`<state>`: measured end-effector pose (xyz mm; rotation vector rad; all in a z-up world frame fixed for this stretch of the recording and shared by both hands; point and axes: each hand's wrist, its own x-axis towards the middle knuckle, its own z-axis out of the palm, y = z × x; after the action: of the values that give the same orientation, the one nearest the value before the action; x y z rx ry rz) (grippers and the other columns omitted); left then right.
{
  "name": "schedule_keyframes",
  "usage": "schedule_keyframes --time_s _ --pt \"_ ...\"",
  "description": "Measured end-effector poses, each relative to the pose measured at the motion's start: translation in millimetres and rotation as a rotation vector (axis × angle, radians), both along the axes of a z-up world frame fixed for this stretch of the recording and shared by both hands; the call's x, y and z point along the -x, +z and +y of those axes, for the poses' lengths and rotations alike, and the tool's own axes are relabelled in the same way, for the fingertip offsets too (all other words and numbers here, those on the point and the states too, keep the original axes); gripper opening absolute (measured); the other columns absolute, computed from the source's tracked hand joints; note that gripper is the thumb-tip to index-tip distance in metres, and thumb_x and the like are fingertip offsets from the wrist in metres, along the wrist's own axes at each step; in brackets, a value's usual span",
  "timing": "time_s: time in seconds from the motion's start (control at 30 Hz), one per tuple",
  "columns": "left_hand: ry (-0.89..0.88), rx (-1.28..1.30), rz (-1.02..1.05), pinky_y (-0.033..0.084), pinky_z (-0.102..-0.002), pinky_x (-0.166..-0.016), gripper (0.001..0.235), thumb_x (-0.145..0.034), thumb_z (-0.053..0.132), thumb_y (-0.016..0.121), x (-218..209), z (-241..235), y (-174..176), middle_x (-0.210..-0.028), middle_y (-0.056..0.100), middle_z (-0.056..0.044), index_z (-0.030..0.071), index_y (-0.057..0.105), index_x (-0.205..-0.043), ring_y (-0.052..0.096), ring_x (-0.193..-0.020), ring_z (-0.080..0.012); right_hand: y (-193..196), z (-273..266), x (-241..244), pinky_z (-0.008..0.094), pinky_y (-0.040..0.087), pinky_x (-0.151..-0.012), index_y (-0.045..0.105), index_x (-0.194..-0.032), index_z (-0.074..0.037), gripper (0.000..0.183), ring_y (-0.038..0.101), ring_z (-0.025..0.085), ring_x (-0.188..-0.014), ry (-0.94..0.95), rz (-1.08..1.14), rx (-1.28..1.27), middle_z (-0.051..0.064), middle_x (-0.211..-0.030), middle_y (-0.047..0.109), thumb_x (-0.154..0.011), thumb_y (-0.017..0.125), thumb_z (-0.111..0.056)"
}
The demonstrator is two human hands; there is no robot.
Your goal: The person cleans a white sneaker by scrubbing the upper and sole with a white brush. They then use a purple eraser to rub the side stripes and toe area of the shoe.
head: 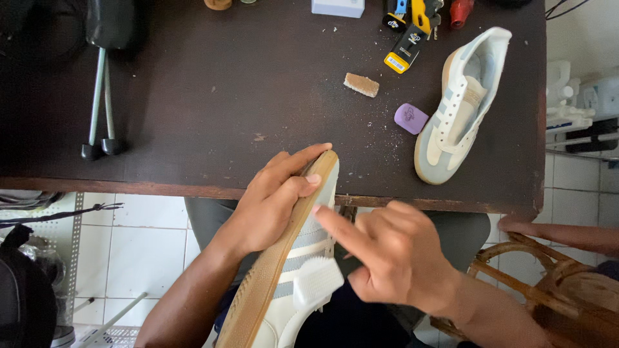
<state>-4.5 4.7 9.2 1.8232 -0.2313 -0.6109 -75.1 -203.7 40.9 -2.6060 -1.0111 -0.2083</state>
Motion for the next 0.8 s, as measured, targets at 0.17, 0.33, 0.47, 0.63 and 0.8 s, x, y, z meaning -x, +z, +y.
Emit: schedule_keyframes --time_s 0.17,0.33,0.47,0.63,0.8 --pt "0.026 -0.048 0.145 0.036 -0.028 -0.094 0.062 -0.086 0.039 0.043 -3 -1 17 -0.097 0.059 -0.001 0.030 0.062 -0.145 0.055 -0.101 -0.0128 2 11 9 0.039 0.029 -0.048 0.069 -0.126 -0.008 0.070 0.034 0.023 -0.044 0.019 -0.024 -0.081 -0.001 -0.058 0.036 -0.061 0.042 -0.011" --pt "-0.020 0.386 0.072 0.037 -0.031 -0.102 0.060 -0.089 0.034 0.043 -2 1 -16 -0.138 0.064 -0.007 0.015 0.058 -0.143 0.053 -0.121 -0.0155 -2 -4 -2 0.041 0.044 -0.055 0.063 -0.138 -0.013 0.062 0.050 0.022 -0.051 0.046 0.098 -0.199 -0.006 -0.069 0.058 -0.077 0.053 -0.016" --pt "-0.020 0.721 0.243 0.044 -0.025 -0.082 0.069 -0.091 0.041 0.048 -6 -1 -20 -0.121 0.064 -0.005 0.004 0.052 -0.149 0.058 -0.096 -0.0113 -14 -14 -22 0.039 0.045 -0.054 0.064 -0.138 -0.015 0.080 0.052 0.025 -0.048 -0.245 0.104 -0.175 -0.002 -0.069 0.065 -0.060 0.050 -0.017" --pt "0.049 0.900 0.376 0.050 -0.028 -0.075 0.075 -0.087 0.040 0.055 -16 -8 -39 -0.111 0.066 -0.006 0.001 0.049 -0.151 0.061 -0.088 -0.0144 -31 -12 -34 0.032 0.046 -0.051 0.062 -0.140 -0.017 0.085 0.047 0.019 -0.045 -0.223 0.138 -0.276 -0.004 -0.055 0.055 -0.057 0.047 -0.010" --pt "0.085 1.050 0.382 0.061 -0.051 -0.076 0.084 -0.081 0.041 0.047 -24 -15 -70 -0.100 0.068 -0.029 0.001 0.042 -0.156 0.069 -0.083 -0.0352 -29 -8 -48 0.029 0.051 -0.052 0.068 -0.135 -0.016 0.073 0.058 0.020 -0.042 -0.192 0.138 -0.373 0.001 -0.052 0.060 -0.065 0.053 -0.004"
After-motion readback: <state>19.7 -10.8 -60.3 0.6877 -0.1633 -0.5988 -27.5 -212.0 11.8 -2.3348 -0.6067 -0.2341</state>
